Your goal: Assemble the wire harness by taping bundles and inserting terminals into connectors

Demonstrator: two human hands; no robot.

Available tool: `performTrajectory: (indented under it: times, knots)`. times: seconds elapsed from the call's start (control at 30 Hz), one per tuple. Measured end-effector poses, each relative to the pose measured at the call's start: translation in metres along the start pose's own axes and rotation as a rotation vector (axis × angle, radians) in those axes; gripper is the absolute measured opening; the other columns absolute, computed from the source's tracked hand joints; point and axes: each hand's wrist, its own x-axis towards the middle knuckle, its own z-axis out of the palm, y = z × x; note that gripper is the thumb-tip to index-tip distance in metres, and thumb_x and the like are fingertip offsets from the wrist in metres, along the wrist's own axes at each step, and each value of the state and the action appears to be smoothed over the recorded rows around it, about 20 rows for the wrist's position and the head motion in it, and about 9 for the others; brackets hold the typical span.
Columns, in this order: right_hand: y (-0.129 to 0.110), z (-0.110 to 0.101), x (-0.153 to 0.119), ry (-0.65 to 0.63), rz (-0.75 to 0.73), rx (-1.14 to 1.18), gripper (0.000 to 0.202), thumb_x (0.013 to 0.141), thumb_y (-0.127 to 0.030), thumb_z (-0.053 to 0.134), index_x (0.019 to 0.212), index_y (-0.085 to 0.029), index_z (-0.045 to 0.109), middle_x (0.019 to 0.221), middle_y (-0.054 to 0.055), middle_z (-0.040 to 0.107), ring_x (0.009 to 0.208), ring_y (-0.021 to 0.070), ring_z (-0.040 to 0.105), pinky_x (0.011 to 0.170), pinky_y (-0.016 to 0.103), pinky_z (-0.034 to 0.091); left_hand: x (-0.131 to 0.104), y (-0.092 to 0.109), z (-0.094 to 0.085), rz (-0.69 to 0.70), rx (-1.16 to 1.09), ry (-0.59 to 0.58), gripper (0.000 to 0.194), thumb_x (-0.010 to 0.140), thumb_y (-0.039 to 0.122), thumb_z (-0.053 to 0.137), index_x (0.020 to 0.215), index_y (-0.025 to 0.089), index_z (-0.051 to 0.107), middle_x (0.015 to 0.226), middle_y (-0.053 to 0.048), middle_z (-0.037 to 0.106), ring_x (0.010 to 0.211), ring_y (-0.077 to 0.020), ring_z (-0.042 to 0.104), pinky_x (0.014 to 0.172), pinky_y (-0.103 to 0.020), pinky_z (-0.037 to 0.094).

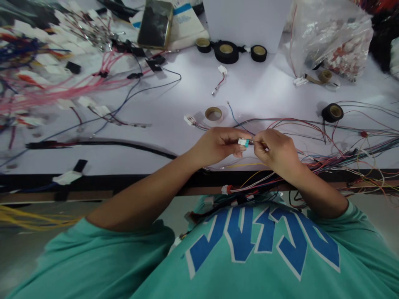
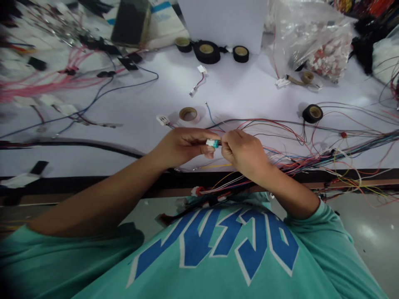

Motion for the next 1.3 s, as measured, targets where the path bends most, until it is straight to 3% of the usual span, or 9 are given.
performTrajectory:
  times: [0.17, 0.37, 0.57, 0.7, 0.97, 1.17, 1.3]
  knots:
    - [0.0, -0.0008, 0.0029, -0.013, 0.075, 0.207, 0.013, 0.074, -0.012, 0.044, 0.063, -0.019, 0.047, 0.057, -0.003, 0.047, 0.054, 0.0074, 0.04, 0.054, 0.019, 0.032, 0.0019, -0.0008, 0.0027, -0.028, -0.164, 0.01, 0.029, 0.067, 0.029, 0.073, 0.091, 0.013, 0.07, 0.058, 0.0, 0.066, 0.051, -0.0117, 0.062, 0.057, -0.024, 0.054]
    - [-0.0004, 0.0008, 0.0036, -0.003, 0.104, 0.345, 0.014, 0.074, -0.013, 0.043, 0.063, -0.019, 0.045, 0.055, -0.005, 0.043, 0.051, 0.0062, 0.037, 0.053, 0.018, 0.033, 0.0004, 0.0016, 0.0067, -0.048, -0.136, 0.091, 0.021, 0.065, 0.022, 0.073, 0.085, 0.015, 0.071, 0.057, 0.002, 0.066, 0.053, -0.011, 0.063, 0.06, -0.023, 0.055]
    - [0.0011, 0.0025, 0.0036, 0.021, 0.048, 0.342, 0.016, 0.079, -0.017, 0.044, 0.064, -0.019, 0.05, 0.057, -0.003, 0.047, 0.054, 0.0071, 0.04, 0.057, 0.019, 0.036, 0.0007, -0.0006, 0.0054, -0.037, -0.08, 0.093, 0.026, 0.067, 0.025, 0.073, 0.09, 0.014, 0.07, 0.062, 0.0, 0.069, 0.059, -0.0133, 0.067, 0.061, -0.023, 0.055]
    - [0.0034, -0.0023, 0.0073, -0.036, 0.128, 0.376, 0.014, 0.078, -0.017, 0.044, 0.068, -0.018, 0.053, 0.058, -0.004, 0.05, 0.051, 0.0063, 0.039, 0.053, 0.019, 0.035, 0.003, -0.0029, 0.0034, 0.022, -0.062, 0.062, 0.033, 0.07, 0.035, 0.073, 0.094, 0.013, 0.069, 0.063, -0.002, 0.07, 0.059, -0.0147, 0.068, 0.06, -0.024, 0.055]
    - [0.0039, -0.002, 0.0075, -0.06, 0.104, 0.295, 0.012, 0.075, -0.015, 0.044, 0.064, -0.019, 0.048, 0.057, -0.004, 0.048, 0.053, 0.0069, 0.04, 0.055, 0.019, 0.035, 0.0026, -0.0052, 0.0039, 0.036, 0.006, 0.048, 0.037, 0.073, 0.041, 0.07, 0.097, 0.013, 0.068, 0.064, -0.003, 0.071, 0.059, -0.0148, 0.068, 0.06, -0.025, 0.056]
    - [0.003, 0.0029, 0.0044, -0.071, 0.059, 0.216, 0.019, 0.082, -0.018, 0.042, 0.065, -0.018, 0.05, 0.06, -0.001, 0.052, 0.057, 0.0086, 0.045, 0.06, 0.021, 0.038, 0.0023, -0.0065, 0.0085, 0.015, -0.04, 0.075, 0.038, 0.069, 0.044, 0.072, 0.093, 0.014, 0.068, 0.065, -0.003, 0.07, 0.059, -0.0147, 0.067, 0.057, -0.024, 0.055]
    - [0.0076, 0.0012, 0.0082, -0.122, 0.086, 0.286, 0.02, 0.086, -0.02, 0.044, 0.072, -0.016, 0.057, 0.066, 0.0, 0.057, 0.062, 0.0082, 0.05, 0.063, 0.021, 0.04, 0.0037, -0.0031, 0.0058, 0.021, -0.014, 0.072, 0.037, 0.069, 0.049, 0.071, 0.089, 0.017, 0.067, 0.067, -0.003, 0.07, 0.062, -0.0154, 0.067, 0.059, -0.026, 0.053]
